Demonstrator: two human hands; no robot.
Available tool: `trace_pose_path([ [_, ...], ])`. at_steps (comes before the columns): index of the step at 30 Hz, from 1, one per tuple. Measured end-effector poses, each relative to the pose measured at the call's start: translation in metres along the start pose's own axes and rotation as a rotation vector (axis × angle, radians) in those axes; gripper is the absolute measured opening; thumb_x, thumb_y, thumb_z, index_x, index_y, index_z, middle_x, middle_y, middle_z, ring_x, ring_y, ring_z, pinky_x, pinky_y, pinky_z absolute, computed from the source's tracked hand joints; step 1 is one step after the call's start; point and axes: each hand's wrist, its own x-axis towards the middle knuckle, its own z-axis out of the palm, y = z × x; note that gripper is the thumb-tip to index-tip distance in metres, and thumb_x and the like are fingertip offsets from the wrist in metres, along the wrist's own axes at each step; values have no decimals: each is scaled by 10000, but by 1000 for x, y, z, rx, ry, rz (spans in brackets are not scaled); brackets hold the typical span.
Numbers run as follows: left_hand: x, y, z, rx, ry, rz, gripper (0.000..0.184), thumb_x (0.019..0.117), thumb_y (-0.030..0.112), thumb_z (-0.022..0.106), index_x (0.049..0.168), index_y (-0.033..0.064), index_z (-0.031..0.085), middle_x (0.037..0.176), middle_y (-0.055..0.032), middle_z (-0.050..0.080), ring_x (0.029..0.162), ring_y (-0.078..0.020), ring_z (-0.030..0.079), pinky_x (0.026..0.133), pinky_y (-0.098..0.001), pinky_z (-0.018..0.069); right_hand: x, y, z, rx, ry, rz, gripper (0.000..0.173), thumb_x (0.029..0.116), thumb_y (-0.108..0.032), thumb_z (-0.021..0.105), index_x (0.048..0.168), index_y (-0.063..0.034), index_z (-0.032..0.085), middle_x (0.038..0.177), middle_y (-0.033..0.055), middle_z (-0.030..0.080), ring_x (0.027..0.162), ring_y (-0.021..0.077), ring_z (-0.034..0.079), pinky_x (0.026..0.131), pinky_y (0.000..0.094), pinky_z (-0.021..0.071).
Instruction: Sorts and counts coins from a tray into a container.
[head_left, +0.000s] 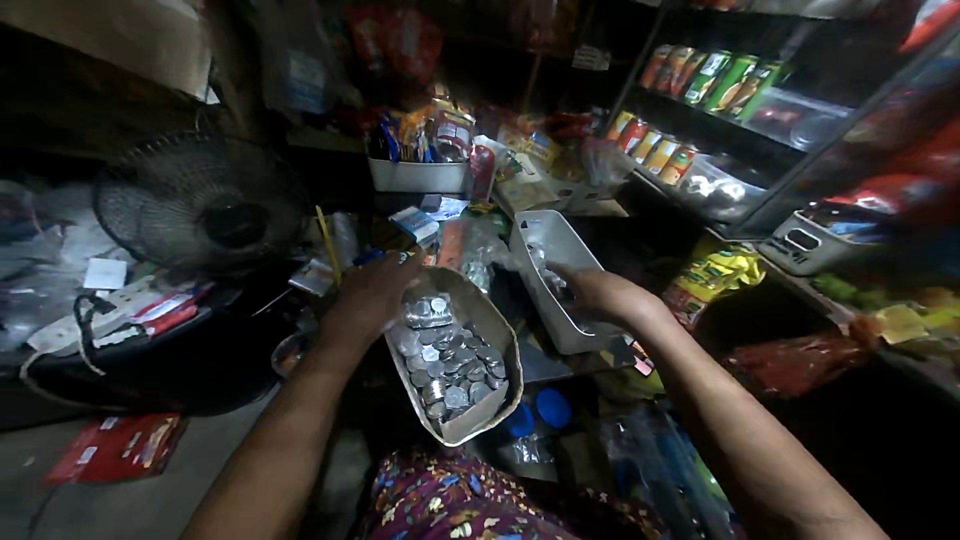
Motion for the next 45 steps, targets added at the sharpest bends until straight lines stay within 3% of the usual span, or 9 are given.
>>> trace_pose_path([
  [3,11,-13,-2,-51,-61,-16,942,814,200,872,1599,196,352,1510,-186,488,1335,-442,506,992,-695,432,5,-8,2,-3,-46,33,862,935,-74,697,1642,-194,219,1224,297,646,1130,507,616,950,682,463],
  [6,11,-24,5,-299,-109,7,922,818,121,860,1585,95,349,1498,-244,485,1345,-458,497,1071,-670,394,14,-5,5,132,-60,21,913,923,-27,696,1650,-205,174,1200,295,649,1078,480,634,921,658,483],
  [9,5,-25,20,-386,9,4,835,849,64,809,1565,71,380,1483,-247,496,1357,-446,486,1095,-648,389,18,4,11,376,-3,-1,950,873,51,707,1640,-191,201,1256,294,622,1087,436,629,936,608,490],
  [15,1,-10,40,-356,236,-10,700,895,236,795,1496,51,489,1489,-235,495,1370,-426,479,1105,-630,389,18,5,15,421,83,10,974,848,40,744,1632,-113,186,1213,279,635,1060,407,637,932,588,503],
  [21,-3,-5,40,-394,260,-35,669,897,166,788,1487,44,497,1470,-227,515,1322,-428,524,1062,-625,429,22,9,9,503,40,24,757,843,69,761,1509,-49,423,1163,270,615,969,354,611,880,524,506],
  [28,-3,-3,35,-438,223,-62,685,898,140,783,1507,61,480,1473,-224,507,1320,-424,522,1067,-616,427,21,9,9,565,3,-39,581,887,77,704,1422,-24,502,1179,217,631,971,263,624,865,441,522],
  [31,-2,-2,34,-423,197,-68,685,906,144,774,1514,62,469,1477,-220,505,1329,-420,515,1073,-609,423,22,13,12,650,35,-51,471,907,55,695,1342,-18,529,1054,155,638,841,176,609,770,358,529],
  [39,-2,-3,33,-439,199,-58,677,895,99,772,1506,63,482,1469,-222,514,1335,-429,508,1079,-629,413,10,29,9,914,347,-111,468,921,62,671,1359,-19,523,1131,167,657,899,203,669,800,384,578],
  [45,-1,-5,39,-490,244,-42,662,887,21,746,1497,59,492,1470,-221,514,1328,-427,515,1074,-618,426,10,29,-4,1070,581,-253,449,939,70,622,1358,-38,501,1123,91,634,886,122,661,788,315,586],
])
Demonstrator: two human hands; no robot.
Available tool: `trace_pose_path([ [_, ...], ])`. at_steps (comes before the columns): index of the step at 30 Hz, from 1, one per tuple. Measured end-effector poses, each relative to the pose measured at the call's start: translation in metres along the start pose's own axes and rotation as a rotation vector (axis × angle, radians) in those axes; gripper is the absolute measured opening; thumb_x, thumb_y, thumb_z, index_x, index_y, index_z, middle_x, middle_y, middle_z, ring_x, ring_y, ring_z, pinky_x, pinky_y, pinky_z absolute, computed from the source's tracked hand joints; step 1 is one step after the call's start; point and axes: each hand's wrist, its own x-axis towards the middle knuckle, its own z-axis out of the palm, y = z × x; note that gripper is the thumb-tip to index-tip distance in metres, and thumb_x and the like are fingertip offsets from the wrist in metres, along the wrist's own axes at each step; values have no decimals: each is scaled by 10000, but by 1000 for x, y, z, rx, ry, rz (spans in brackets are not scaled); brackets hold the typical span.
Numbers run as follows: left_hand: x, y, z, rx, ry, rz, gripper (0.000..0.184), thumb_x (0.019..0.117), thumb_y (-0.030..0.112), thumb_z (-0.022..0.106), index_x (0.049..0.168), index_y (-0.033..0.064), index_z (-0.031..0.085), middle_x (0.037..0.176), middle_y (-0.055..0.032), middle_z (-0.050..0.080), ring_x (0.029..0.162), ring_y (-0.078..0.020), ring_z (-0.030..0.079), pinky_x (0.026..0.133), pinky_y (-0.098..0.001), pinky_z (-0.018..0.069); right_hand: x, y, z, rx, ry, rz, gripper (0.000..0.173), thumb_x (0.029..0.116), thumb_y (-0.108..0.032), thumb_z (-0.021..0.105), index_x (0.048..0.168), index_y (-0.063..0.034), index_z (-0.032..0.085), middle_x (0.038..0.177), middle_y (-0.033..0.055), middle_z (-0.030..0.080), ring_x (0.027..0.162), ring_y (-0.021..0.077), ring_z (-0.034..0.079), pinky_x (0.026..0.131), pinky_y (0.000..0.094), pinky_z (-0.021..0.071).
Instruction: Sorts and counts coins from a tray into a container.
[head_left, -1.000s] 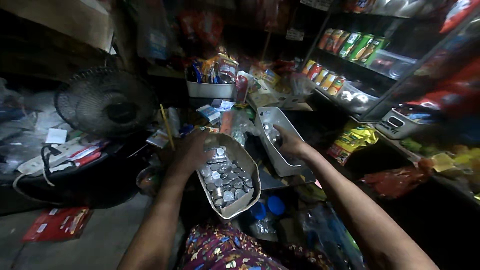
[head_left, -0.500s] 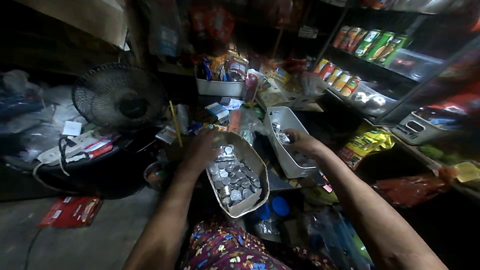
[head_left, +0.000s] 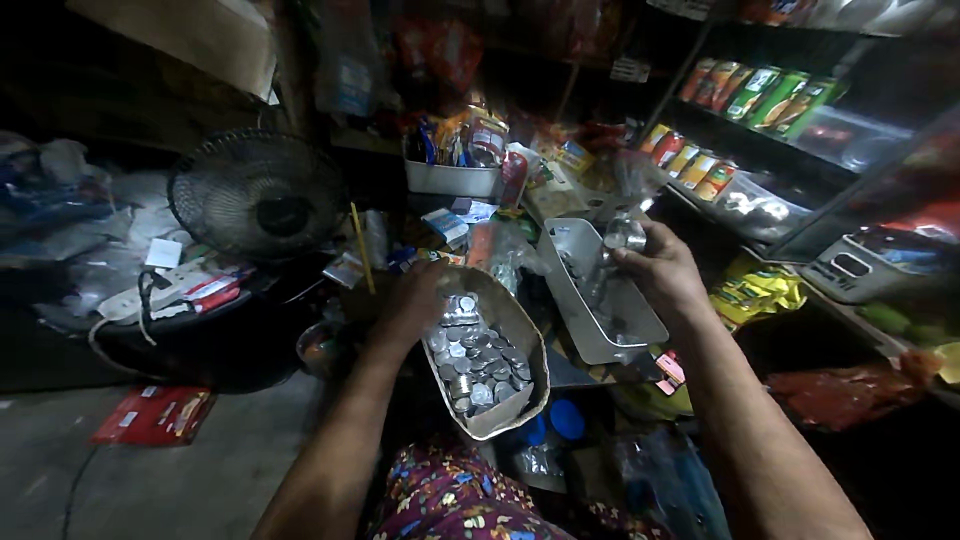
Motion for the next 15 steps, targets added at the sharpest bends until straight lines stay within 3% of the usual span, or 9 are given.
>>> trace_pose_path([
  [5,-2,2,0,-13,30,17,453,1031,89,566,1478,40,516,1452,-226,533,1312,-413,538,1084,-586,429,10,-38,5,2,-5,-281,479,921,56,634,1369,-30,488,1156,17,630,959,22,652,859,227,575],
  [11,0,-3,2,-100,51,61,422,1099,217,450,1446,-5,537,1427,-259,541,1331,-414,521,1113,-574,398,26,-72,34,193,-109,-456,449,885,36,639,1302,-66,506,1110,-42,672,983,60,678,891,279,592],
  [15,-3,1,-3,-272,62,26,435,1122,237,374,1429,-17,548,1453,-252,527,1367,-387,496,1151,-544,361,28,-79,72,299,-254,-540,455,882,41,629,1309,-60,510,1140,-28,670,1008,82,674,906,305,588],
])
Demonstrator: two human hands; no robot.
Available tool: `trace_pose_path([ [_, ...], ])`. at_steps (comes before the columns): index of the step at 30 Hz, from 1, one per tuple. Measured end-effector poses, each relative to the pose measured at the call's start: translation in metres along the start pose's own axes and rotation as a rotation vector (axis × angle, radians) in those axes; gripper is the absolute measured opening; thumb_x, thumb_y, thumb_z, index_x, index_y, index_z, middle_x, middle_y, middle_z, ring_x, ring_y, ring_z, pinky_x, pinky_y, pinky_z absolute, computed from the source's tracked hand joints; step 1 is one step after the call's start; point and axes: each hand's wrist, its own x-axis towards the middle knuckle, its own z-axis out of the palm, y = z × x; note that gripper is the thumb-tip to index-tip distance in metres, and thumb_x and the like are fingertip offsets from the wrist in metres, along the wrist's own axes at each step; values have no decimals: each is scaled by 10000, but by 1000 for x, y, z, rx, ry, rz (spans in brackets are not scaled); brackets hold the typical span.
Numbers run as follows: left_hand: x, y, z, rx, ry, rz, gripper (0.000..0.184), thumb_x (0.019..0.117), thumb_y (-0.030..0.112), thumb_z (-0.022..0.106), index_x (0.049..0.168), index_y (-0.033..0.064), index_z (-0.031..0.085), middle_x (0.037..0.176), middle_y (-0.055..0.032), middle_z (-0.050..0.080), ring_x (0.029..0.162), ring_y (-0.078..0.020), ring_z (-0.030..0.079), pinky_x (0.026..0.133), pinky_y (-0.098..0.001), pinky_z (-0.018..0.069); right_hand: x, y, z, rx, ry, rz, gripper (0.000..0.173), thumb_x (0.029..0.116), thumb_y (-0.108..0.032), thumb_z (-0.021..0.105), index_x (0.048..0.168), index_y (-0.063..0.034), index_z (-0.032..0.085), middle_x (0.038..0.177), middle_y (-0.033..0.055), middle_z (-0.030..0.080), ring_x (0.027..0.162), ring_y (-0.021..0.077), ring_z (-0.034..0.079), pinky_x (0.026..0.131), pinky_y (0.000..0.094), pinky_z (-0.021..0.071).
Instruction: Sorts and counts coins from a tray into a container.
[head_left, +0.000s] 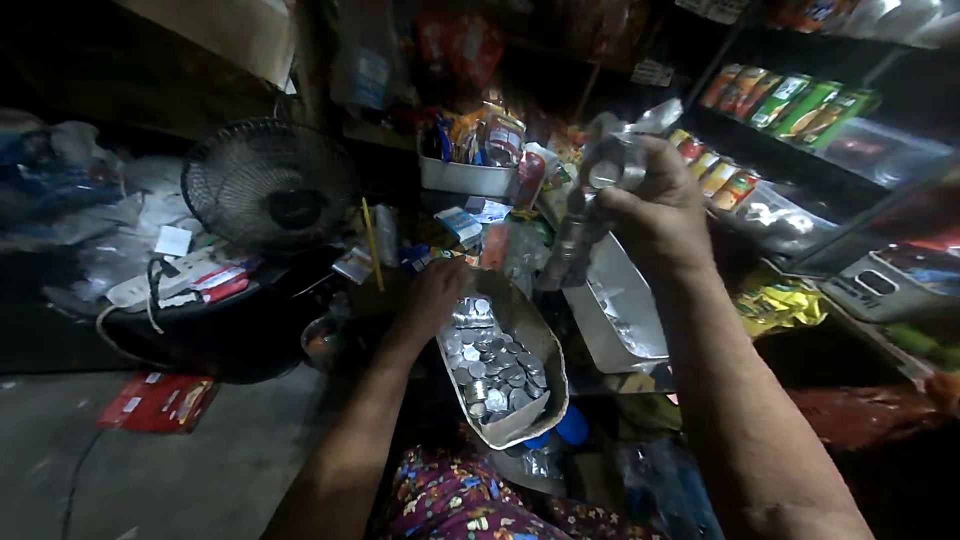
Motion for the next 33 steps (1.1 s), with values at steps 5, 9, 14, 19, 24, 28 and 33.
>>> trace_pose_path([
  [5,-3,-10,4,-264,62,-57,551,1130,362,233,1494,30,480,1496,-185,516,1399,-308,477,1160,-528,357,-1,22,46,30,-111,59,461,860,70,642,1299,-12,527,1157,8,670,1017,68,670,908,290,586],
  [9,-15,-1,2,-611,179,-164,710,1081,571,138,1526,113,449,1466,-115,556,1346,-213,510,1112,-443,405,-14,31,78,-462,-401,29,408,890,44,689,1293,61,627,1225,209,670,1117,265,660,998,418,531],
  [14,-15,4,13,-977,530,-214,551,1116,426,159,1475,93,411,1326,-36,562,1167,-67,560,991,-288,491,-27,65,125,-492,-547,-214,319,854,87,675,1152,-9,742,1154,215,701,1136,380,642,1003,509,510],
  [19,-21,-6,18,-551,514,-90,468,1109,226,288,1485,-12,430,1421,-158,534,1251,-137,534,1070,-341,431,-26,74,122,-502,-498,-127,346,870,76,671,1204,-1,716,1194,245,660,1153,394,619,1002,512,510],
  [24,-18,-9,14,-309,427,0,435,1100,194,339,1422,-36,519,1384,-174,586,1221,-135,573,1048,-324,452,-38,65,79,-672,-571,159,537,874,-109,791,1373,-31,608,1279,217,638,1228,381,587,1071,531,460],
  [28,-19,-14,6,-85,276,112,437,1078,174,391,1444,-47,483,1365,-234,593,1214,-252,605,1027,-428,487,-59,70,76,-809,-592,100,670,792,-125,865,1410,-130,606,1329,180,610,1279,405,534,1025,610,445],
  [33,-19,-4,-29,-28,-149,115,424,975,12,563,1399,18,564,1491,-145,526,1312,-230,558,1058,-443,480,-63,80,75,-809,-475,59,393,848,0,756,1227,-78,692,1255,184,643,1212,397,590,947,601,506],
])
